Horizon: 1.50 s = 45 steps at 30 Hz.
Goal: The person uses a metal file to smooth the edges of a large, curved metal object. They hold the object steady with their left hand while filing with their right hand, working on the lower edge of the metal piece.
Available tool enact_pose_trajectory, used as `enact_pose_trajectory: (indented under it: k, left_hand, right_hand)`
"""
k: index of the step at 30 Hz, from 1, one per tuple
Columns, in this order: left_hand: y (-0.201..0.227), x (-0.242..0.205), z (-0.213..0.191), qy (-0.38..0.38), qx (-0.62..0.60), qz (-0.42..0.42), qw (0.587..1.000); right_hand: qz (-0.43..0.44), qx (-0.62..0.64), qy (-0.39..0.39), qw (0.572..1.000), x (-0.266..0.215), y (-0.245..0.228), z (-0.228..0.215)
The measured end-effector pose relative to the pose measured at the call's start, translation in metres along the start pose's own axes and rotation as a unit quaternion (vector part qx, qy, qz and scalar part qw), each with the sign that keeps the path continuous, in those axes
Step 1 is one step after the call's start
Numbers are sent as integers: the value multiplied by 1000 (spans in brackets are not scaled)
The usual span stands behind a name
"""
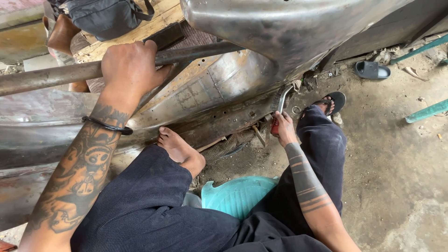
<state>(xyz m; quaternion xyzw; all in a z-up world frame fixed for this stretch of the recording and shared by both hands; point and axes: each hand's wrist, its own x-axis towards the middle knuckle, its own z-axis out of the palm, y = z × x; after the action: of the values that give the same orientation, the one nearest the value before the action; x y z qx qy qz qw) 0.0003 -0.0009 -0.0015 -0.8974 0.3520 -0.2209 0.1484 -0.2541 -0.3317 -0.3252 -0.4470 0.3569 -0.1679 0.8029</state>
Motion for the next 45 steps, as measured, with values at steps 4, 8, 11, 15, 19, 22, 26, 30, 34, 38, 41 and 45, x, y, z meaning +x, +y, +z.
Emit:
enact_pose_trajectory:
  k: [4,8,11,15,19,22,26,30,34,38,41,45]
  left_hand:
    - [0,2,0,-5,-2,-2,1000]
    - [-1,0,1,10,7,3,1000]
    - [-1,1,-1,-5,-1,-2,1000]
    - [-1,0,0,-7,-9,-3,1000]
    - [1,0,-1,-3,-1,-4,1000]
    - [2,-1,-31,-36,-35,0,999]
    - [4,-4,-48,-78,-72,4,994]
    - [4,-1,-45,-73,-76,0,994]
    - [4,-1,-41,-76,-78,-1,994]
    - [4,0,-39,-74,-84,-10,994]
    - [7,0,-42,-77,-81,-14,994]
    - [4,5,-23,-79,-92,-13,993]
  right_hand:
    - [-2,-2,6,1000,-2,-4,4]
    - [4,-23,7,1000,-3,-7,2]
    - [7,-54,22,998,4,0,-2]
    - [-53,-206,46,976,-10,-9,2]
    - [-12,-56,4,998,-2,0,-3]
    - [-37,-62,36,997,6,14,-3]
    - [-20,-71,78,994,-15,1,15]
    - [-35,-124,137,982,75,71,-54]
    - [-15,-139,161,977,42,50,-27]
    - [-33,-237,118,964,-73,-30,50]
    - [-59,-180,78,979,-41,2,37]
    - [-42,-143,66,987,-29,9,40]
